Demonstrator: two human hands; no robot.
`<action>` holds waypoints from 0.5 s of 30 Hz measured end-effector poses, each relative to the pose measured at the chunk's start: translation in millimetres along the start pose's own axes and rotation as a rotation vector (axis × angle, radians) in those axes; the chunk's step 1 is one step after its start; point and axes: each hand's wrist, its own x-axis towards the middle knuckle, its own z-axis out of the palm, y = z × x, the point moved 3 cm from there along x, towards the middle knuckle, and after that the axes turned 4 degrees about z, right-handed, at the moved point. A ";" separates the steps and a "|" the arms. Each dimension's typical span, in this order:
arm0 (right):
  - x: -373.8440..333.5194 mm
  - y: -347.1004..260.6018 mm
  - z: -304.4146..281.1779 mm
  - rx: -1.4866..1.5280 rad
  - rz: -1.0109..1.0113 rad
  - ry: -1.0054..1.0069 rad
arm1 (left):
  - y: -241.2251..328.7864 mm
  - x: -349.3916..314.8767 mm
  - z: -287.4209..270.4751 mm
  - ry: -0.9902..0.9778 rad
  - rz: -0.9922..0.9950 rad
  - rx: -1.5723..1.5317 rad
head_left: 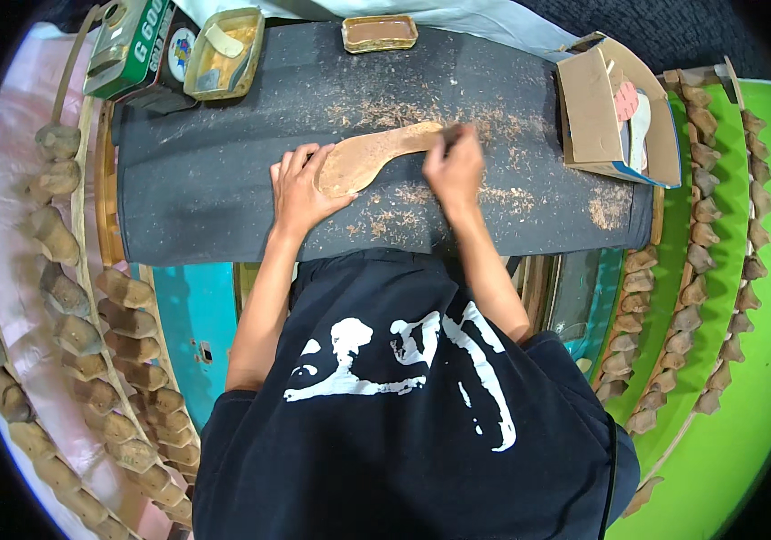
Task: Apply adhesive to a shoe insole using a brush.
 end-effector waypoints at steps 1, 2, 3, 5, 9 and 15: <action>-7.3 -18.6 8.4 -0.007 -0.106 -0.036 | 1.1 1.1 0.0 -0.010 -0.013 0.010; -20.9 -32.8 21.6 0.083 -0.236 -0.147 | 0.8 2.0 2.0 -0.016 0.001 0.005; -35.4 -46.9 33.8 0.176 -0.366 -0.260 | -3.4 0.7 4.5 -0.019 -0.011 0.003; -43.9 -78.2 40.6 0.236 -0.388 -0.444 | -8.5 -2.1 8.0 -0.022 -0.021 0.006; -27.0 -9.5 35.9 0.093 -0.094 -0.338 | -3.0 -1.5 3.1 -0.014 0.000 -0.005; 28.0 35.3 -22.1 0.112 0.272 -0.080 | 1.5 -3.9 1.2 0.020 0.011 -0.003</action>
